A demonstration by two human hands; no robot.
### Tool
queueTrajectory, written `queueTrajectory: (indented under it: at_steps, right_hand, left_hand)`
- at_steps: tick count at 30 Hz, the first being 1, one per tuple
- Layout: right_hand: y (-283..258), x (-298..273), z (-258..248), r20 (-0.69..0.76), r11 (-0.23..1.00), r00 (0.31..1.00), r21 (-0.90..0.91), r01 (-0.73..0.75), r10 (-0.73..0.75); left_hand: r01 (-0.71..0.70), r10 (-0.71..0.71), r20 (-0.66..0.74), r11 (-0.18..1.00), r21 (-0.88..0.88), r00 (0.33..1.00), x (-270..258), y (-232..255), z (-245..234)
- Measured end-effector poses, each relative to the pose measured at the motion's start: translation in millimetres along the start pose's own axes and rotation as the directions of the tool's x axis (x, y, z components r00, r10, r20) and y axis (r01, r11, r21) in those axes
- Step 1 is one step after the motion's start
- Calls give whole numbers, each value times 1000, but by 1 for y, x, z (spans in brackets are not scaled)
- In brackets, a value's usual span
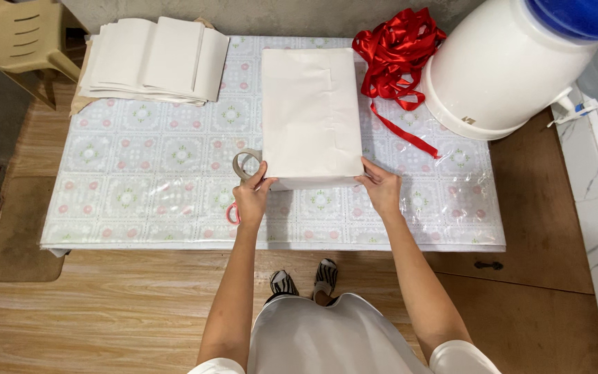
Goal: The person wraps a rectangular item in white paper on a table. They fold the paper edges, cut clear tape with scissors, and apply tape to secure the folds. The item remains on the table at the end.
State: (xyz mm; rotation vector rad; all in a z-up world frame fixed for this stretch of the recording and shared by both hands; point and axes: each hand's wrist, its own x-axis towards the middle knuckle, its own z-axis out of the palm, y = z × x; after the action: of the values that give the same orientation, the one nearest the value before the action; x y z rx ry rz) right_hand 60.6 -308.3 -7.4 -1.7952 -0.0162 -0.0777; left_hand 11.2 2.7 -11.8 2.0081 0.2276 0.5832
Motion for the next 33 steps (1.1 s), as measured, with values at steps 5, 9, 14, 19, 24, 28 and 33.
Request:
queueTrajectory:
  at_steps: [5, 9, 14, 19, 24, 28, 33]
  right_hand:
    - [-9, -12, 5, -20, 998, 999, -43, 47, -48]
    - [-24, -12, -2, 36, 998, 998, 37, 52, -54]
    - [-29, -9, 0, 55, 927, 969, -283, 246, -240]
    - [-19, -14, 8, -10, 871, 951, -405, 278, -308]
    - [-14, -11, 11, -13, 885, 949, -364, 290, -316]
    - [-17, -12, 13, -27, 887, 957, -386, 255, -287]
    - [-21, -18, 18, -53, 883, 958, -404, 238, -283]
  left_hand:
    - [64, -68, -38, 993, -97, 997, -7, -5, 8]
    - [16, -50, -110, 956, -292, 993, -9, -12, 12]
    - [60, -73, -137, 994, -95, 988, -13, -21, 15]
    - [87, -92, -166, 996, -32, 982, -18, -27, 22]
    - [58, -69, -203, 997, -58, 977, -20, -30, 29]
    - [106, -134, -189, 983, -153, 973, -19, -28, 29]
    - [71, -86, -155, 992, -103, 984, -14, -22, 17]
